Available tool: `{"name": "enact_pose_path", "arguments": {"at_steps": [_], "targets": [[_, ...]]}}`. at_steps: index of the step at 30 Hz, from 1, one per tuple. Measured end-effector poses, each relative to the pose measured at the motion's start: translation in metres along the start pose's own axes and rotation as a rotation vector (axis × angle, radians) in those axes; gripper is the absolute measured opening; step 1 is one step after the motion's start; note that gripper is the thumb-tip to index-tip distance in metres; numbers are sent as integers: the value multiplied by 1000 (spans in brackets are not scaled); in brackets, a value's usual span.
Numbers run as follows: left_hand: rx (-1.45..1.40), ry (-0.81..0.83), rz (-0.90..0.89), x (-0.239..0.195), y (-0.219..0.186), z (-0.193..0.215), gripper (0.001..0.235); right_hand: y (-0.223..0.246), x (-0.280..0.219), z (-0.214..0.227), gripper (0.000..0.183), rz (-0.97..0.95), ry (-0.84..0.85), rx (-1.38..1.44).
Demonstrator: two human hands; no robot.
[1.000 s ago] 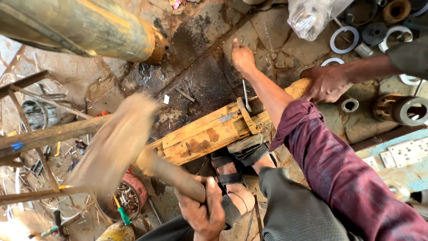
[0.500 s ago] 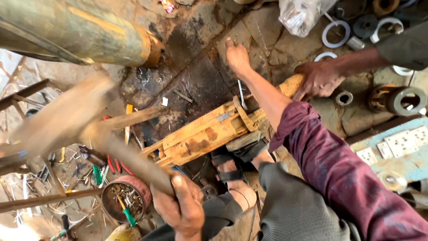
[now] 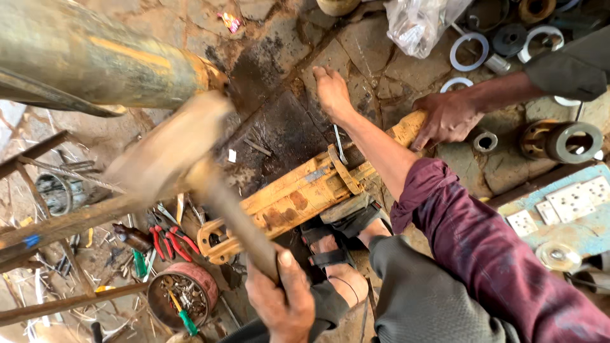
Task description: The person uses a hammer and a metal rod to strike a mechanical pump assembly while an assistant holds it on the floor. They use pliers and other hand tools to adjust and disassemble components within the assembly.
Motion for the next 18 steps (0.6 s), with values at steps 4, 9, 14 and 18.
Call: {"name": "enact_pose_path", "arguments": {"at_steps": [4, 9, 14, 18], "targets": [[210, 56, 22, -9, 30, -38, 30, 16, -9, 5, 66, 79, -38, 20], [341, 261, 443, -15, 73, -30, 27, 18, -28, 12, 59, 67, 5, 10], [-486, -124, 111, -21, 40, 22, 27, 35, -38, 16, 58, 91, 2, 39], [62, -122, 13, -29, 45, -13, 29, 48, -45, 23, 61, 134, 0, -25]]}}
Point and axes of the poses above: each hand's wrist, its own x-axis towards the middle knuckle, its own z-axis out of the back of the hand, y = z × x, the point moved 8 cm from there along x, towards the middle knuckle, and after that the axes turned 3 degrees about -y, right-handed, at the moved point
